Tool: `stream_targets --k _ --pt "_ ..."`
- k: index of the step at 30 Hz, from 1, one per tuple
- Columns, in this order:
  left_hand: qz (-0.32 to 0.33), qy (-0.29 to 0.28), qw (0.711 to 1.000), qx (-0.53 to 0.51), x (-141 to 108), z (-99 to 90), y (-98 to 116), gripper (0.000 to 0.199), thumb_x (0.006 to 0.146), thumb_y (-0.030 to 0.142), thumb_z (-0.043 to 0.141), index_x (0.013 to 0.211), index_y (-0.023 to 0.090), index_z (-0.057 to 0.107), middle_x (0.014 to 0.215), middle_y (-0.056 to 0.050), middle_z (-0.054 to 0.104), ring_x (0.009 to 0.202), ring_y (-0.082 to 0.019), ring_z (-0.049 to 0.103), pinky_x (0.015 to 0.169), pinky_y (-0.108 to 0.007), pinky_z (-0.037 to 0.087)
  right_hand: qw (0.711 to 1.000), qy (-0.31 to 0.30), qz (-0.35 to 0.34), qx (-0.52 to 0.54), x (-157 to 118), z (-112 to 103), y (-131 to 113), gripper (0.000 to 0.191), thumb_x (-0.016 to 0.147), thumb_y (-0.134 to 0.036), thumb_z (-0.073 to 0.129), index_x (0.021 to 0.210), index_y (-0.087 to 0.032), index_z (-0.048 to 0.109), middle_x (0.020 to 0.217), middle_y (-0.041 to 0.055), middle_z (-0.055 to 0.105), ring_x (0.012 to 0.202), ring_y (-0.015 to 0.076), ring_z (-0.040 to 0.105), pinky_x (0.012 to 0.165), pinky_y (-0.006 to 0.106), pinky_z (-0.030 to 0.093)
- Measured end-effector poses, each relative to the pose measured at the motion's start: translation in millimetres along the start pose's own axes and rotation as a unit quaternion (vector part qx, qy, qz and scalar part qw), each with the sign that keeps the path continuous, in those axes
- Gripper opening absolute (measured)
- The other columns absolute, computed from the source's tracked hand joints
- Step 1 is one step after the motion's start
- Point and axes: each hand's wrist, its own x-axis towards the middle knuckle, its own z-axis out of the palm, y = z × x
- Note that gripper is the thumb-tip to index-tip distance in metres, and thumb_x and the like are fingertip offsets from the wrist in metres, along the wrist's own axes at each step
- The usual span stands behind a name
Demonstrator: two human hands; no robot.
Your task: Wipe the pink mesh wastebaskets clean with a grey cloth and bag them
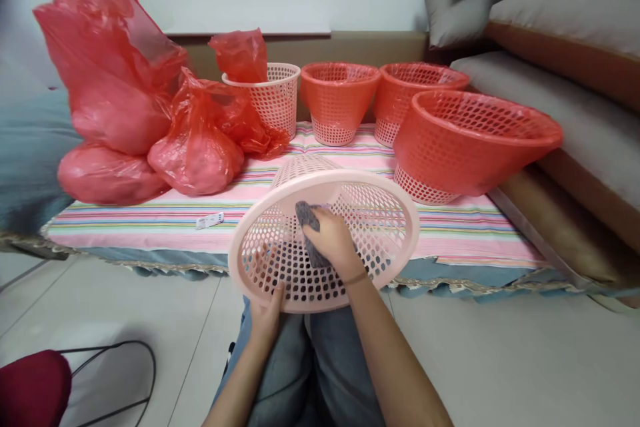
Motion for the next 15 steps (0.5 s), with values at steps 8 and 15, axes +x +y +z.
stream_targets --k 8,15 --pt "-0.049 0.012 0.999 0.0 -1.6 -17.4 -3.5 0.07 0.085 0.042 0.062 0.146 0.02 0.036 0.152 -0.015 0.042 0.14 -0.027 0.039 0.118 -0.045 0.027 0.995 -0.022 0.07 -0.064 50.0 74.2 5.7 0.053 0.09 -0.043 0.048 0.138 -0.022 0.051 0.142 0.0097 0.05 0.119 0.0286 0.053 0.104 0.039 0.036" --pt "0.243 0.028 0.968 0.057 55.0 -53.2 75.7 0.058 0.087 0.038 0.06 0.141 0.026 0.044 0.156 -0.009 0.037 0.142 -0.032 0.035 0.115 -0.053 0.029 0.995 -0.011 0.065 -0.077 43.5 83.4 13.0 0.054 0.091 -0.044 0.045 0.14 -0.023 0.048 0.142 0.0073 0.049 0.122 0.0289 0.047 0.106 0.039 0.033"
